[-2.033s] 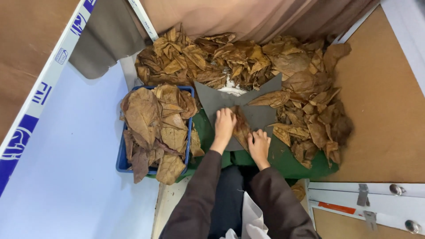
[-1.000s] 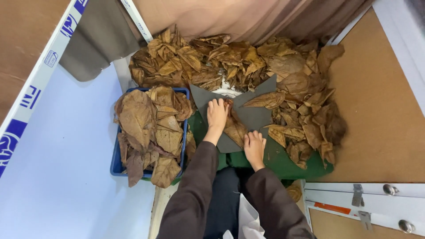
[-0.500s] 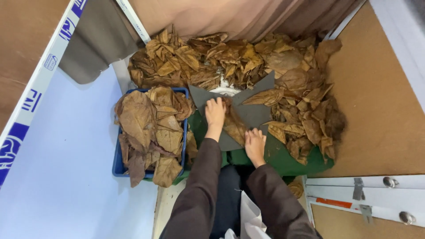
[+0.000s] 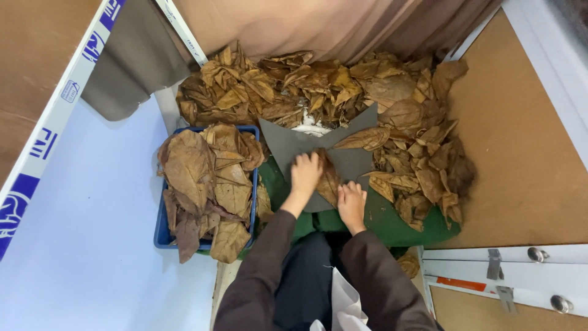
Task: The person is manually stripping the midrib from dried tobacco leaves and stacking the resulting leaf halves on a triangular work surface.
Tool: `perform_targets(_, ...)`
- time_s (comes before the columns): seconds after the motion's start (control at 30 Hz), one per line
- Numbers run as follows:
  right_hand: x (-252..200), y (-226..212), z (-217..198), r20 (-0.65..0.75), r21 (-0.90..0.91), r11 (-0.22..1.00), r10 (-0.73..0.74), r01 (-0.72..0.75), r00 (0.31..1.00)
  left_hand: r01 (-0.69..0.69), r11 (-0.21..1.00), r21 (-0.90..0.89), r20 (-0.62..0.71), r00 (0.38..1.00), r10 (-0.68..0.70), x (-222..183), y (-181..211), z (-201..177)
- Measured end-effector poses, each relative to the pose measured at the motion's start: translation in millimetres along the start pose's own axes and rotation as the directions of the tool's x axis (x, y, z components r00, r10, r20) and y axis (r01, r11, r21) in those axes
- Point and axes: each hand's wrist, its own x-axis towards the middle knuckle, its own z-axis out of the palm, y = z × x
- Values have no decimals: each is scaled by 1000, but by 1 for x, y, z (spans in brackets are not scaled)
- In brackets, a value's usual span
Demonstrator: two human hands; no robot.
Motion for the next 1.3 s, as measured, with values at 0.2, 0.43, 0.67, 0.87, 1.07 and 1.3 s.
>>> perform_targets(0.2, -5, 17, 6, -117, 367, 927, 128, -77, 985, 274, 956, -104, 267, 934, -239, 42, -77, 22)
perform_targets(0.43, 10, -53, -82, -297, 255, 967, 54, 25, 953, 456, 841, -291, 463, 837, -293, -6, -83, -26)
perform_targets(0.67, -2, -50, -43, 48, 127, 992, 22, -27, 999, 579, 682, -447, 488, 797, -357, -25, -42, -105)
perform_targets(0.87, -9, -2, -9, 170, -11, 953, 301, -303, 938, 371, 786, -495, 459, 880, -126, -54, 22, -125)
perform_targets(1.07, -18, 56, 56, 118, -76, 949, 313, -306, 942, 144, 936, -320, 250, 966, -63, -82, 68, -59)
perform_targets(1.3, -28, -8, 6, 18, -227, 943, 254, -243, 967, 201, 933, -300, 251, 960, -126, -38, 51, -51)
